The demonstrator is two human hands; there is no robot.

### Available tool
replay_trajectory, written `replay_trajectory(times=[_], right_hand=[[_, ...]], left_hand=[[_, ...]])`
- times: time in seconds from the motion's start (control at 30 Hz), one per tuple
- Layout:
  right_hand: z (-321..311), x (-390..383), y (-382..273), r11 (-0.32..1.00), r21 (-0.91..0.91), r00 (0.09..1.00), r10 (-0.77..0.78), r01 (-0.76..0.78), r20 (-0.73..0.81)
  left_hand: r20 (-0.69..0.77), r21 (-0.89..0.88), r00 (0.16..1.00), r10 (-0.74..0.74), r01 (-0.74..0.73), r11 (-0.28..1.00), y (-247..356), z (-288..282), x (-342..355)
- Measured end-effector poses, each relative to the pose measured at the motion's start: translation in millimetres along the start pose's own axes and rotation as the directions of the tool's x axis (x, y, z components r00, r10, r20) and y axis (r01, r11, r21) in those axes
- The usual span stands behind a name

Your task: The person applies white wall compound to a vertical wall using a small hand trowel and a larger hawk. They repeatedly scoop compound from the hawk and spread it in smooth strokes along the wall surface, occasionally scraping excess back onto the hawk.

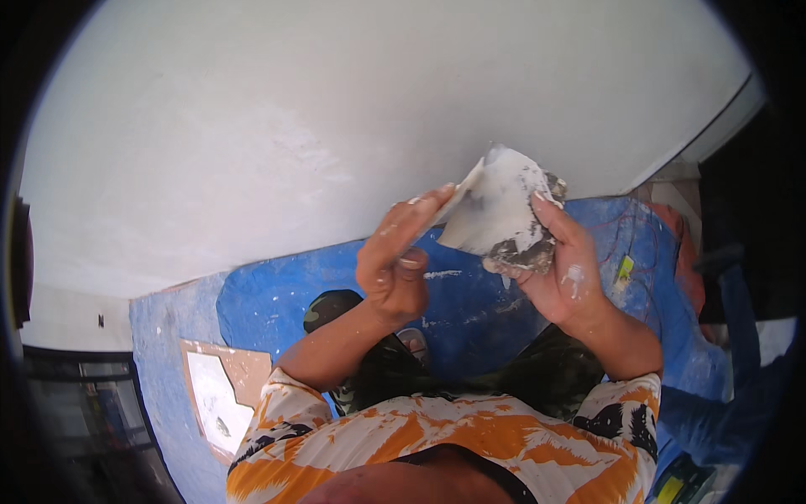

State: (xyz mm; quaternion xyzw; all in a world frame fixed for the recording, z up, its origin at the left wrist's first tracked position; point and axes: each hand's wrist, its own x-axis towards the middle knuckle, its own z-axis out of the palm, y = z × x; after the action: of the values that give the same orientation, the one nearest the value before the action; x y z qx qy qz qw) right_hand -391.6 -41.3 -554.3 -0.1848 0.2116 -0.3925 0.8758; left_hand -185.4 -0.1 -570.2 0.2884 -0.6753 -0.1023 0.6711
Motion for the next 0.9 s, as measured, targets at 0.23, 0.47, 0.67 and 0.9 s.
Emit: replay_trajectory(times=[0.23, 0.47, 0.67, 0.9], right_hand=[[-101, -6, -85, 0.952, -0.172, 0.912, -0.176, 0.254, 0.37], [-189, 39, -92, 0.852, -0.493, 0.908, -0.334, 0.177, -0.252], [-127, 103, -15, 0.757, -0.598, 0.964, 0.208, -0.264, -0.163], [-97, 112, 54, 0.858, -0.382, 0.892, 0.426, -0.344, 0.151]], left_hand=[[-0.011, 0.704, 0.999, 0.034, -0.016, 0.71, 18, -56, -39], [-0.718, 0.693, 0.694, -0.064, 0.72, 0.037, 84, -201, -238], [-0.946, 0.089, 0.013, -0.324, 0.972, -0.219, 131, -166, -390], [-0.918, 0.339, 0.257, -0.301, 0.904, -0.261, 100, -214, -326]])
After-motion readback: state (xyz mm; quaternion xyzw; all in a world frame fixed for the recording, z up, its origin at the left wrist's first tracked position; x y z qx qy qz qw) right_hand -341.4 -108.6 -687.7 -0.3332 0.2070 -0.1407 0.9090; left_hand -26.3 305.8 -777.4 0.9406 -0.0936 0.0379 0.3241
